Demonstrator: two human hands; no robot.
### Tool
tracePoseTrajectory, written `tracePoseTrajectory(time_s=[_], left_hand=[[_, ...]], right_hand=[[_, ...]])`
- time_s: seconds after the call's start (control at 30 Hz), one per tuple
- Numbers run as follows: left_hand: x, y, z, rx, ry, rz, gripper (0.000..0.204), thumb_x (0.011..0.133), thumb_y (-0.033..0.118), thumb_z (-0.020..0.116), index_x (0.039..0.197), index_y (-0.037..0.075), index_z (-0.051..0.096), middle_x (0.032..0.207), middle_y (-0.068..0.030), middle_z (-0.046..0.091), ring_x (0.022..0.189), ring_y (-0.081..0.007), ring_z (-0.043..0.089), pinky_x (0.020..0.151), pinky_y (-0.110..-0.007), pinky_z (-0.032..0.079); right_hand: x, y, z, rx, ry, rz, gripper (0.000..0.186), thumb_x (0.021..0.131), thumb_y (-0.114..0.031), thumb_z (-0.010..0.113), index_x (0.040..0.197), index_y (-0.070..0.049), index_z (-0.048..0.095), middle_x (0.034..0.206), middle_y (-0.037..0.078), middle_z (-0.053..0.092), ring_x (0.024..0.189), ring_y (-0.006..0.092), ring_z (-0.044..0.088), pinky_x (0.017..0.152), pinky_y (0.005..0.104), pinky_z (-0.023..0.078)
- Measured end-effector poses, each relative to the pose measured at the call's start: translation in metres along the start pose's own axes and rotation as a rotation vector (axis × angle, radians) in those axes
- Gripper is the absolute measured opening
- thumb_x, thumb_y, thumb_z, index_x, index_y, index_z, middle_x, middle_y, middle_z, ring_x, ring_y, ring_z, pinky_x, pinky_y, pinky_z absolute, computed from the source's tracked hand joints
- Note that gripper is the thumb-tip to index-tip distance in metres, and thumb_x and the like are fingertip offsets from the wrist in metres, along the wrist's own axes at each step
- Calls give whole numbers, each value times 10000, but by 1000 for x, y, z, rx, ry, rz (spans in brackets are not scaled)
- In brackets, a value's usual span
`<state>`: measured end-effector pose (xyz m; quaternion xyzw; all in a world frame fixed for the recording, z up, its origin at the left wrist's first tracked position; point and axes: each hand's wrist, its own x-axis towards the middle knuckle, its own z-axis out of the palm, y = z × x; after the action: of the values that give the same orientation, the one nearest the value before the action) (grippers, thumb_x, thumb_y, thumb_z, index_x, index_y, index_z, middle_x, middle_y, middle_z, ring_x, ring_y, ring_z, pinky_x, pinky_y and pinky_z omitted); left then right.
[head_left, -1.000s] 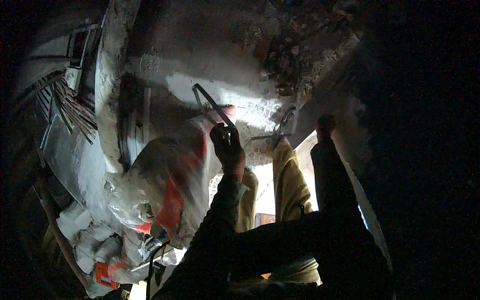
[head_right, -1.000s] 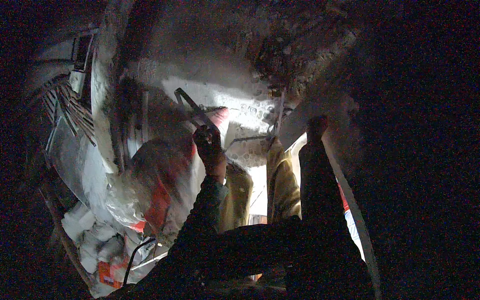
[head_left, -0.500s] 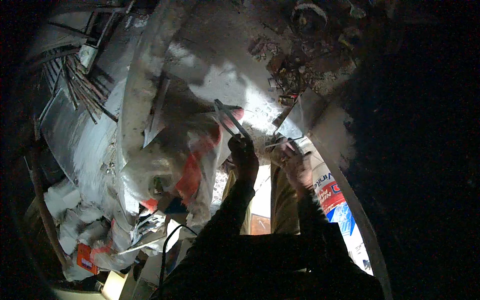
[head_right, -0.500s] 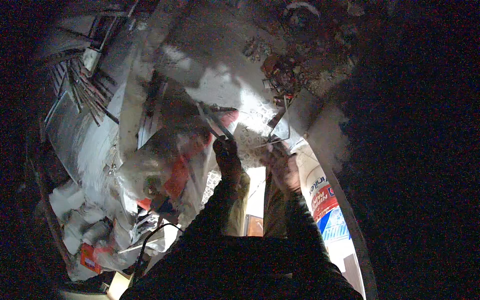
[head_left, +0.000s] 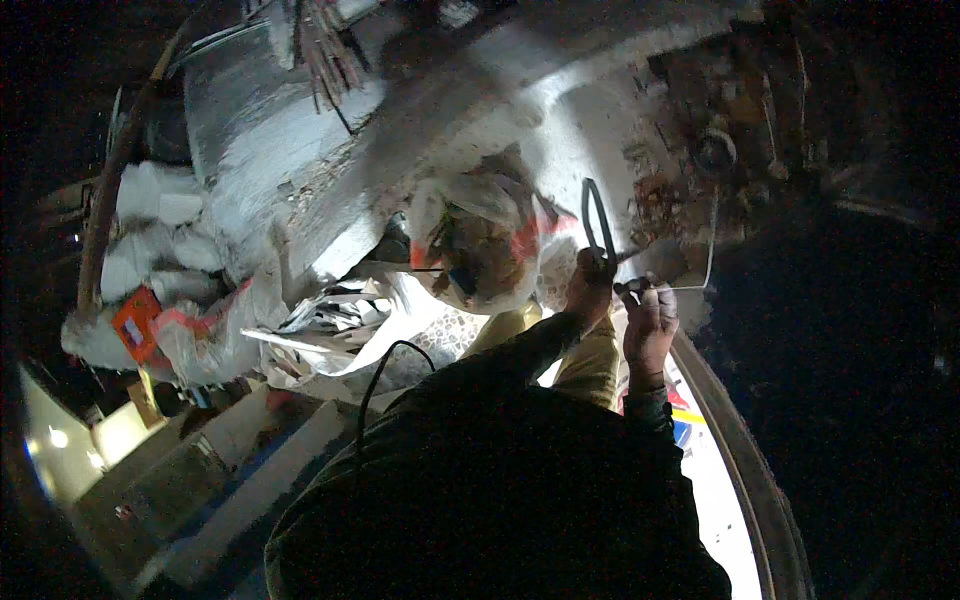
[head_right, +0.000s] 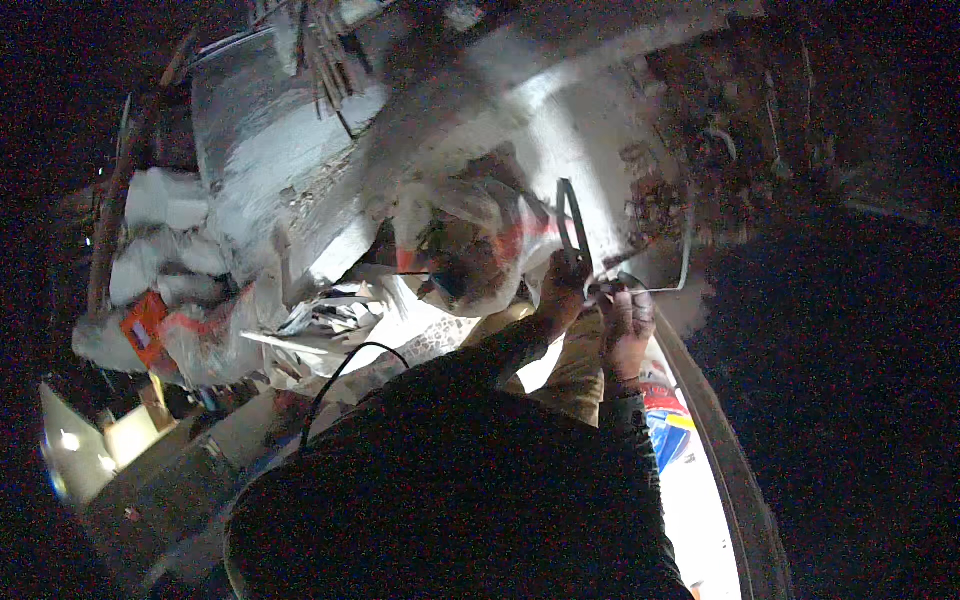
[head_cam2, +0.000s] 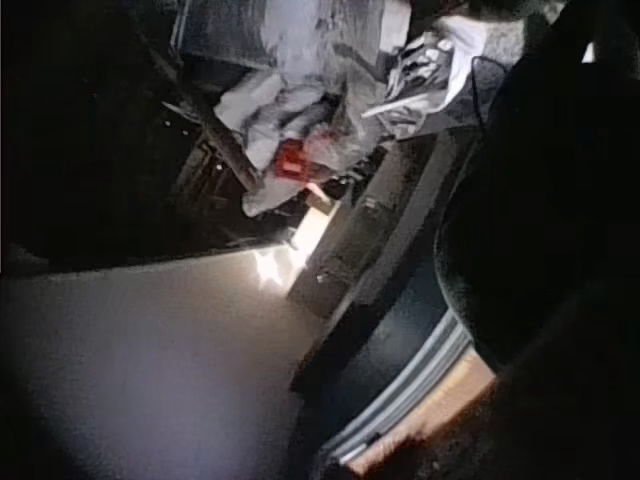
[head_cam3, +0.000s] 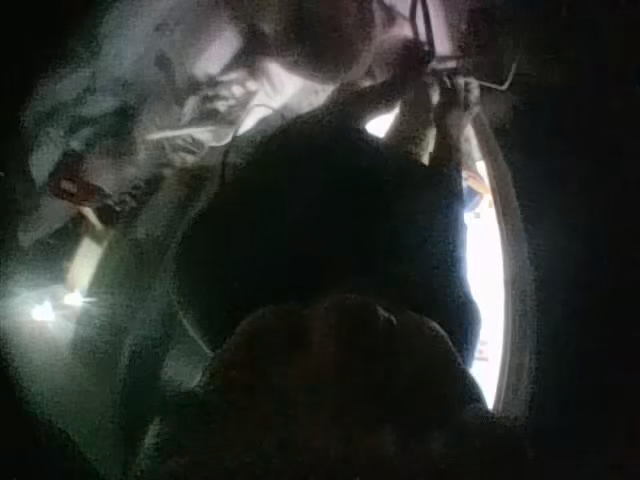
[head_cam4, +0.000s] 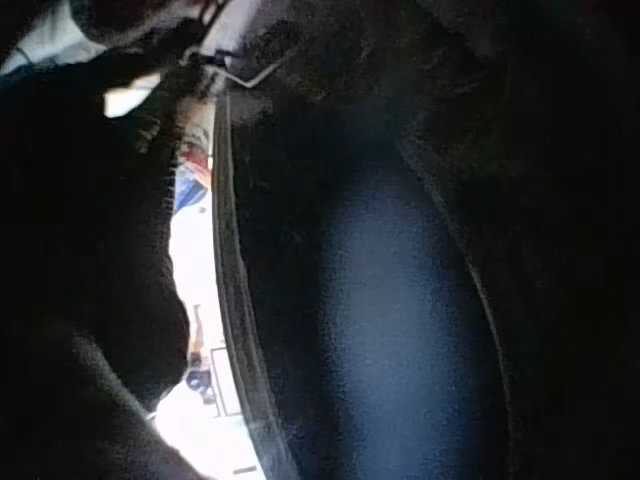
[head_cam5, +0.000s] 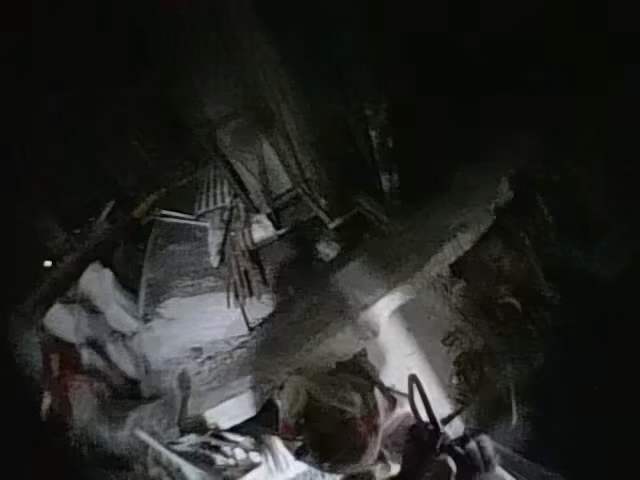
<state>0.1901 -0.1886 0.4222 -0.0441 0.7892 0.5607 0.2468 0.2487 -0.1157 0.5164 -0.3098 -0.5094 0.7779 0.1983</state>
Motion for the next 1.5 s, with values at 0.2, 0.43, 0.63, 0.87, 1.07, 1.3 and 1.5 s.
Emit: tracePoseTrajectory(time_s=[0.2, 0.43, 0.63, 0.87, 1.07, 1.3, 1.5], left_hand=[[-24, 47, -99, -316, -410, 45, 315, 833, 249, 560, 1064, 59, 461, 862, -117, 545, 810, -180, 527, 723, -303, 419], [55, -77, -173, -1005, -235, -333, 347, 795, 72, 542, 1130, 75, 455, 1005, -55, 522, 916, -128, 482, 810, -275, 389], [92, -63, -206, -738, 254, -387, 376, 837, 279, 467, 1154, 80, 436, 1049, -79, 515, 950, -194, 488, 792, -355, 405], [80, -33, -168, -657, -744, -235, 442, 837, 351, 491, 1191, 97, 421, 1136, -110, 503, 1034, -232, 484, 850, -387, 397], [-37, 208, -128, -526, -791, 161, 734, 835, 291, 535, 1357, 120, 48, 1383, -139, 172, 1207, -307, 312, 933, -440, 321], [-62, 276, -122, 487, -1174, 830, 600, 792, 195, 603, 1295, 40, 315, 1122, -148, 517, 955, -190, 521, 749, -325, 454], [-87, 274, -105, 548, -1197, 892, 662, 727, 252, 663, 1260, 26, 341, 932, -123, 556, 658, -163, 536, 604, -306, 445]], right_hand=[[-6, -41, 26, -213, 205, -236, 125, 840, -81, 494, 949, -22, 509, 803, 39, 528, 761, 156, 532, 658, 241, 442], [-16, -106, 4, -41, 256, -141, 90, 875, -138, 476, 861, -54, 504, 681, -11, 484, 567, 67, 445, 475, 215, 368], [-56, -137, -10, -31, 323, -180, 73, 874, -122, 470, 841, -61, 491, 673, -7, 487, 544, 81, 444, 473, 227, 384], [-69, -185, 6, 480, 155, -285, 241, 881, -328, 450, 795, -104, 470, 680, 14, 444, 612, 155, 418, 487, 268, 330], [-86, -205, 19, 469, 129, -382, 251, 898, -310, 413, 799, -84, 461, 649, 3, 414, 565, 132, 401, 474, 262, 343], [-92, -213, 19, 301, 210, -582, 310, 899, -286, 428, 1024, -15, 515, 634, 2, 437, 561, 107, 422, 490, 258, 362], [-86, -220, 3, 2, 457, -615, 308, 918, -267, 393, 905, -12, 563, 693, -8, 511, 609, 71, 445, 551, 200, 348]])
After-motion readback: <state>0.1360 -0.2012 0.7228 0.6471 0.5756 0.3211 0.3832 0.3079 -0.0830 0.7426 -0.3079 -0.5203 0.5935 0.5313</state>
